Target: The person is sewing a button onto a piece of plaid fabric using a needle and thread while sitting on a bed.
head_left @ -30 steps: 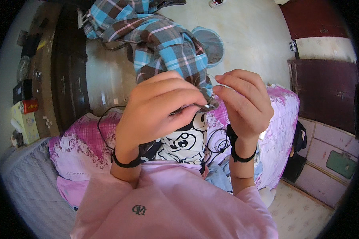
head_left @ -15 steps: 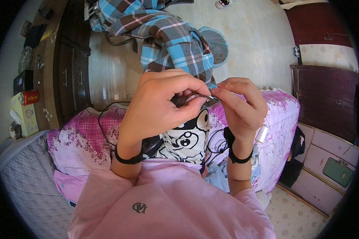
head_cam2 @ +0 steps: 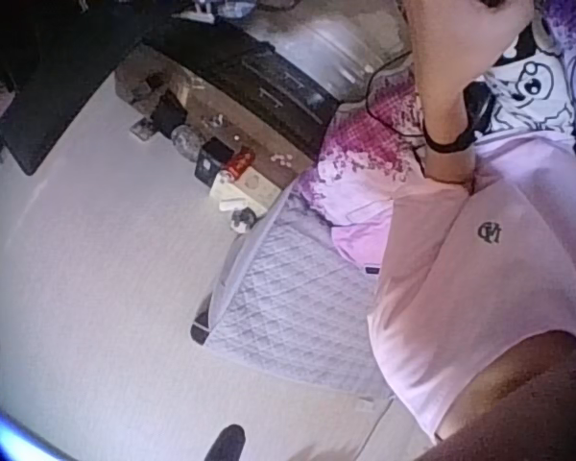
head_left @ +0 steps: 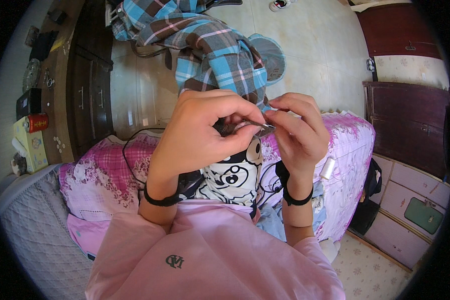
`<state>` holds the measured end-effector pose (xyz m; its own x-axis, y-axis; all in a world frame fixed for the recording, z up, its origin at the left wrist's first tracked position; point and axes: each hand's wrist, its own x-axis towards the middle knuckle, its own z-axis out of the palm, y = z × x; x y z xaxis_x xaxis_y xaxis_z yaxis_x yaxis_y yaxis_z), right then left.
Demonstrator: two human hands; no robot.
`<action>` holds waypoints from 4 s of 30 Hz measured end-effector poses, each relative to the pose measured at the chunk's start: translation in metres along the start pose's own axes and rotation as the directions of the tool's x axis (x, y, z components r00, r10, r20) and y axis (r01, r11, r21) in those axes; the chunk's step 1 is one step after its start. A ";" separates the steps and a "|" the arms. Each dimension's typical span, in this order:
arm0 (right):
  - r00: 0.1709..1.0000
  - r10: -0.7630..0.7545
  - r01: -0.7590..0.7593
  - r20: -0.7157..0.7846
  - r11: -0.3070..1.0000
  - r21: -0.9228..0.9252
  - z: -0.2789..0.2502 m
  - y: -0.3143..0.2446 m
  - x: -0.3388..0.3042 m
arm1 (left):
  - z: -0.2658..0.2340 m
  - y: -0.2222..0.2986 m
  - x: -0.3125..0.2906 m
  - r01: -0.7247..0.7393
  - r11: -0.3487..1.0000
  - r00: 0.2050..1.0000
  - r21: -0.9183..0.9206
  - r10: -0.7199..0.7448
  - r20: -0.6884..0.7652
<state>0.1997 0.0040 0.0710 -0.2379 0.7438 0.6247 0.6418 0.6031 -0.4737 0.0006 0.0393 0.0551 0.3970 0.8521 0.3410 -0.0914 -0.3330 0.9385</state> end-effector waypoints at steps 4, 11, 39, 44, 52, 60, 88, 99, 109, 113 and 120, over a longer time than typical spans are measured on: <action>0.998 0.047 -0.044 -0.040 0.997 0.064 0.000 -0.003 0.000 | 0.002 0.003 0.002 -0.089 0.995 0.996 0.054 0.088 0.015; 1.000 -0.014 0.016 -0.022 0.993 0.116 -0.007 -0.013 0.007 | 0.009 0.008 0.004 -0.337 0.932 0.937 0.135 0.346 -0.049; 0.725 0.689 -0.357 0.018 0.353 0.865 0.031 -0.061 -0.026 | 0.011 0.013 0.001 -0.532 0.729 0.796 0.430 0.604 -0.040; 0.690 0.722 -0.368 0.053 0.287 0.884 0.033 -0.064 -0.026 | 0.009 0.011 0.002 -0.521 0.756 0.812 0.395 0.583 -0.045; 0.722 0.683 -0.515 0.107 0.428 0.743 0.030 -0.065 -0.036 | 0.001 0.006 0.004 -0.525 0.746 0.796 0.409 0.601 -0.073; 0.639 0.764 -0.714 0.089 0.547 0.437 0.023 -0.032 -0.108 | -0.015 0.009 0.001 -0.494 0.709 0.767 0.504 0.628 -0.132; 0.019 0.997 0.241 -0.078 0.071 0.968 -0.100 0.102 -0.258 | -0.017 0.004 0.000 -0.484 0.713 0.752 0.507 0.635 -0.175; 0.737 0.652 -0.504 -0.178 0.705 0.498 -0.007 -0.035 -0.070 | -0.009 0.009 0.001 -0.507 0.713 0.765 0.485 0.631 -0.127; 0.912 0.404 -0.351 -0.072 0.859 0.374 0.020 -0.065 -0.014 | -0.003 0.015 -0.003 -0.547 0.696 0.744 0.465 0.659 -0.111; 0.895 0.433 -0.368 -0.104 0.851 0.374 0.021 -0.066 -0.014 | -0.004 0.014 -0.003 -0.536 0.710 0.760 0.457 0.641 -0.104; 0.910 0.405 -0.354 -0.091 0.872 0.339 0.020 -0.065 -0.012 | -0.003 0.013 -0.003 -0.546 0.709 0.761 0.447 0.643 -0.091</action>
<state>0.1462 -0.0384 0.0825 0.1098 0.8947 0.4329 0.3967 0.3599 -0.8445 -0.0045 0.0339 0.0666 0.1606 0.4708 0.8675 0.1270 -0.8815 0.4549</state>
